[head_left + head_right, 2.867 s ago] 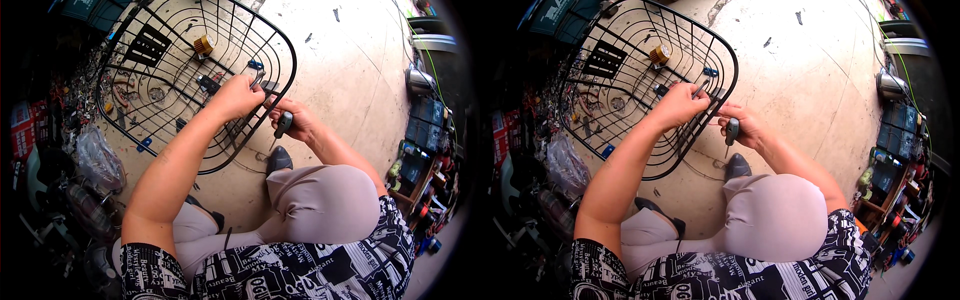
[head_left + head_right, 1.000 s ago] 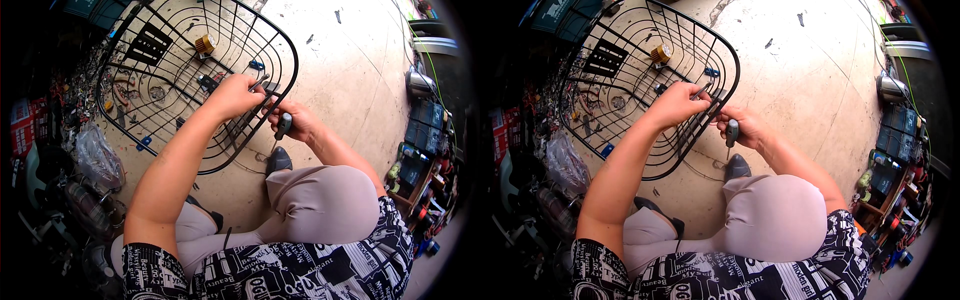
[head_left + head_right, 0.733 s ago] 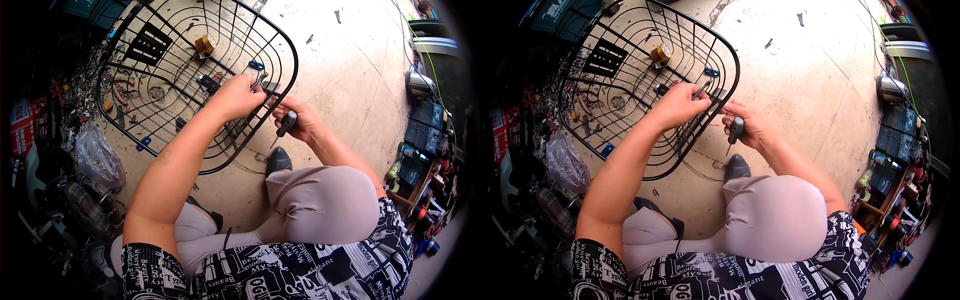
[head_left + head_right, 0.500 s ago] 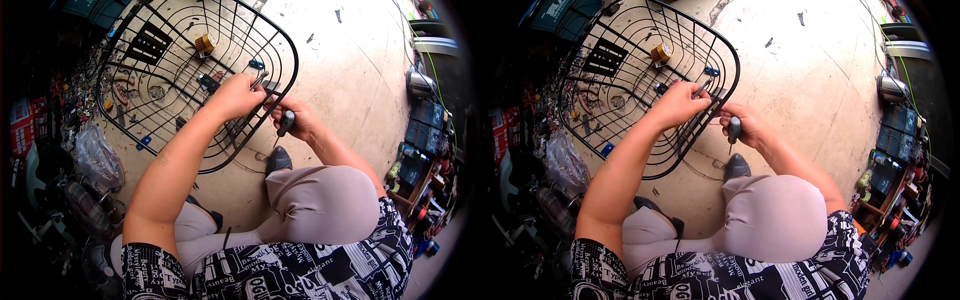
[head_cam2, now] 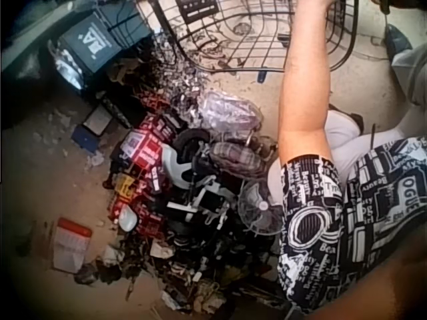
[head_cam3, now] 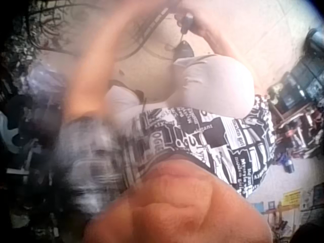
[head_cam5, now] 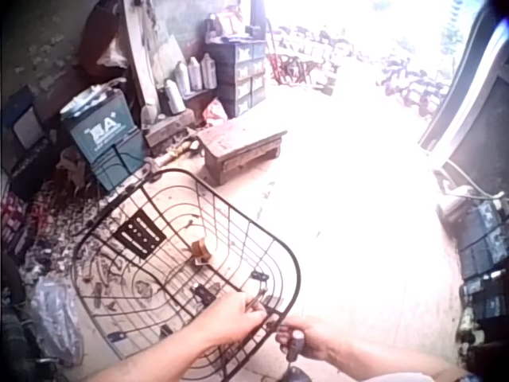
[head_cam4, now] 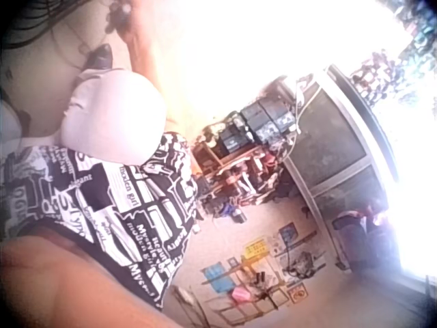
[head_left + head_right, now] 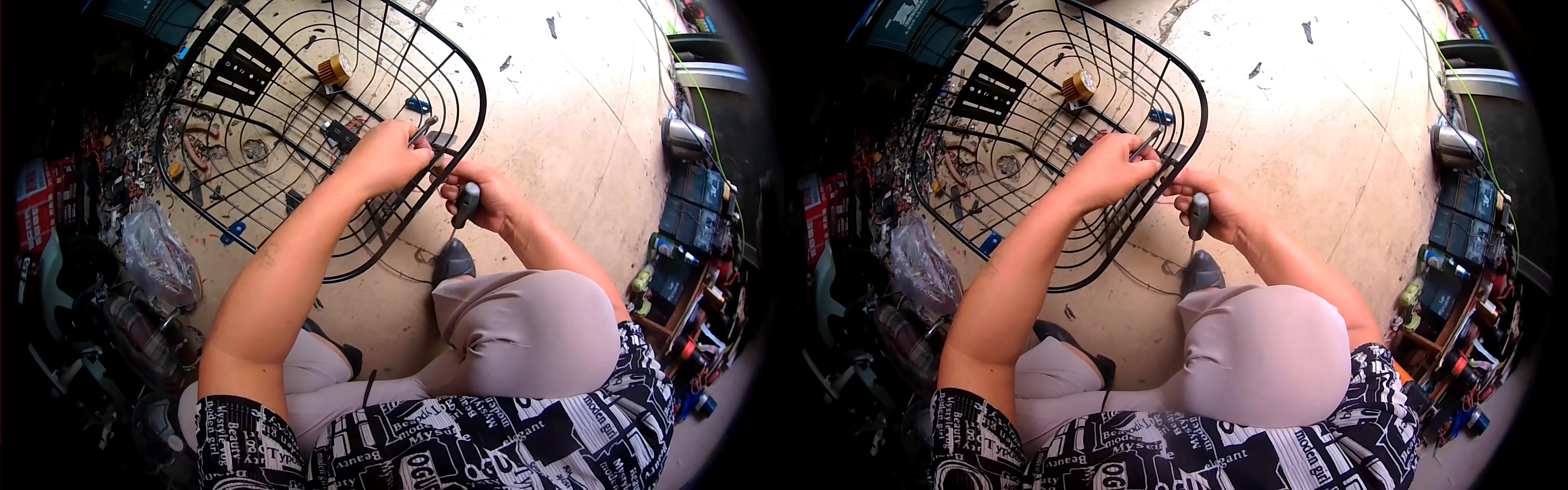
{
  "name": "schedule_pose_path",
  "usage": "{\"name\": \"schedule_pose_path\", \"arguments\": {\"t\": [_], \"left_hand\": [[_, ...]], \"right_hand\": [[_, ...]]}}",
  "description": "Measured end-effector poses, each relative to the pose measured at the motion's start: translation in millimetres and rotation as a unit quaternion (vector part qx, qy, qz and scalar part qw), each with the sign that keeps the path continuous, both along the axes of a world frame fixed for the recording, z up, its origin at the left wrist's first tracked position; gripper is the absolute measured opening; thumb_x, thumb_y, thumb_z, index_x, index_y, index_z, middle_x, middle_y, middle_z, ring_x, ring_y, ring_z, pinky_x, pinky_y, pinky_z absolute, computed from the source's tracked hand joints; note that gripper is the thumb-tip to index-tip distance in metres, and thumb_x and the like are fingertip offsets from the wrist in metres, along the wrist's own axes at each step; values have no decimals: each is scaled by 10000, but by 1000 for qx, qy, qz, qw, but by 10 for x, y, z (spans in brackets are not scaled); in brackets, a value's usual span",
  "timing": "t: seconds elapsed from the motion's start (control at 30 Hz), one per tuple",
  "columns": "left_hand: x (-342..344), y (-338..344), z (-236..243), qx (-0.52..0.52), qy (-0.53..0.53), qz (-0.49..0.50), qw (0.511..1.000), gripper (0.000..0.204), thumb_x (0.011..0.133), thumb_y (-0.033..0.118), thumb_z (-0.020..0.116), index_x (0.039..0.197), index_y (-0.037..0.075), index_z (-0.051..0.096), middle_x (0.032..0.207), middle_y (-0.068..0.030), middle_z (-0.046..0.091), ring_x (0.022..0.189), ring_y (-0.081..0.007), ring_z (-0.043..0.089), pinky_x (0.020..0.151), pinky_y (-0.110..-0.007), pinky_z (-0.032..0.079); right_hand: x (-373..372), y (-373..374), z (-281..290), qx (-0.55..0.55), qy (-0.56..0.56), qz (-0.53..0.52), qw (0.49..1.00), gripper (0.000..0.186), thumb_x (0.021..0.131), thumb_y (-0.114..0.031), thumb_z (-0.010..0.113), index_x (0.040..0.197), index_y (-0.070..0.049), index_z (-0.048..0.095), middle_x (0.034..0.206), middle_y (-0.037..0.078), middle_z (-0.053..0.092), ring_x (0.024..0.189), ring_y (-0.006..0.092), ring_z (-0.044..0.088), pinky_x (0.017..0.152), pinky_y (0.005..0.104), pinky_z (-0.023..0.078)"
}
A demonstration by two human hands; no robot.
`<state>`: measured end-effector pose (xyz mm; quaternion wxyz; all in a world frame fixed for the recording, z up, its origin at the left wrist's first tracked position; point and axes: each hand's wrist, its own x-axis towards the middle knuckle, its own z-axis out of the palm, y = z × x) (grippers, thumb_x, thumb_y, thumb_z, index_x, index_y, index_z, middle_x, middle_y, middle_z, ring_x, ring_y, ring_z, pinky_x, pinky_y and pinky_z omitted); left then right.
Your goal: The person carries a wire basket indoors, sits on the floor, and uses a screwdriver to unscrew and detach brackets from the basket. The person then removes the detached license plate and handles a small light fixture from inside the basket.
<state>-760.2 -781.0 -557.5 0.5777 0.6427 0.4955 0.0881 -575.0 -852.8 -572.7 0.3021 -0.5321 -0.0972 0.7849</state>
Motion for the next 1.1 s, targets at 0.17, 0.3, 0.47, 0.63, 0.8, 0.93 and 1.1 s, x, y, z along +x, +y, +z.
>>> {"name": "schedule_pose_path", "arguments": {"t": [0.17, 0.3, 0.47, 0.63, 0.8, 0.93, 1.1], "left_hand": [[-5, -2, 2, 5, -7, -7, 1000, 219, 791, 182, 626, 852, -25, 666, 670, -58, 620, 630, -105, 550, 605, -278, 449], [-2, -1, -24, 9, -22, -1, 1000, 213, 798, 179, 614, 851, -22, 662, 664, -50, 617, 627, -100, 544, 594, -271, 440], [1, -1, -9, -2, -21, -4, 1000, 207, 806, 177, 608, 852, -18, 659, 663, -42, 607, 626, -93, 535, 585, -266, 431], [0, -8, -64, 10, -30, 1, 999, 204, 811, 174, 604, 855, -19, 655, 670, -37, 603, 624, -90, 527, 582, -266, 426], [0, -8, -17, -6, -20, -7, 1000, 200, 816, 171, 596, 853, -18, 649, 677, -40, 607, 626, -90, 535, 581, -264, 430], [20, -2, -33, -2, -18, -8, 1000, 199, 817, 170, 593, 854, -18, 648, 671, -37, 604, 623, -89, 533, 576, -263, 428], [-3, -12, -3, -6, -15, -2, 1000, 200, 818, 174, 597, 856, -15, 650, 665, -33, 602, 622, -88, 534, 577, -263, 430]], "right_hand": [[-21, 41, 52, -52, 22, -40, 998, 189, 924, -261, 538, 923, -79, 588, 828, 55, 600, 604, 119, 498, 510, 251, 422], [-21, 56, 9, -61, 44, -46, 996, 185, 922, -253, 538, 935, -73, 583, 813, 43, 588, 612, 119, 501, 517, 264, 432], [77, 14, -72, -4, 63, -54, 997, 186, 917, -243, 549, 951, -63, 581, 744, 3, 531, 627, 107, 504, 529, 260, 435], [58, 47, 7, -39, 43, 5, 998, 237, 926, -253, 554, 1031, -49, 611, 848, 64, 649, 630, 98, 552, 555, 258, 468], [28, 26, -81, -13, 54, -20, 998, 240, 923, -311, 571, 906, -74, 596, 694, -10, 513, 575, 124, 476, 510, 246, 403], [48, 32, 4, -55, 90, -89, 990, 228, 921, -305, 575, 898, -80, 595, 694, -12, 510, 582, 118, 476, 510, 245, 403], [-77, 65, 96, -49, 39, -11, 998, 177, 929, -276, 542, 918, -105, 583, 731, 14, 543, 620, 129, 503, 515, 254, 406]]}}
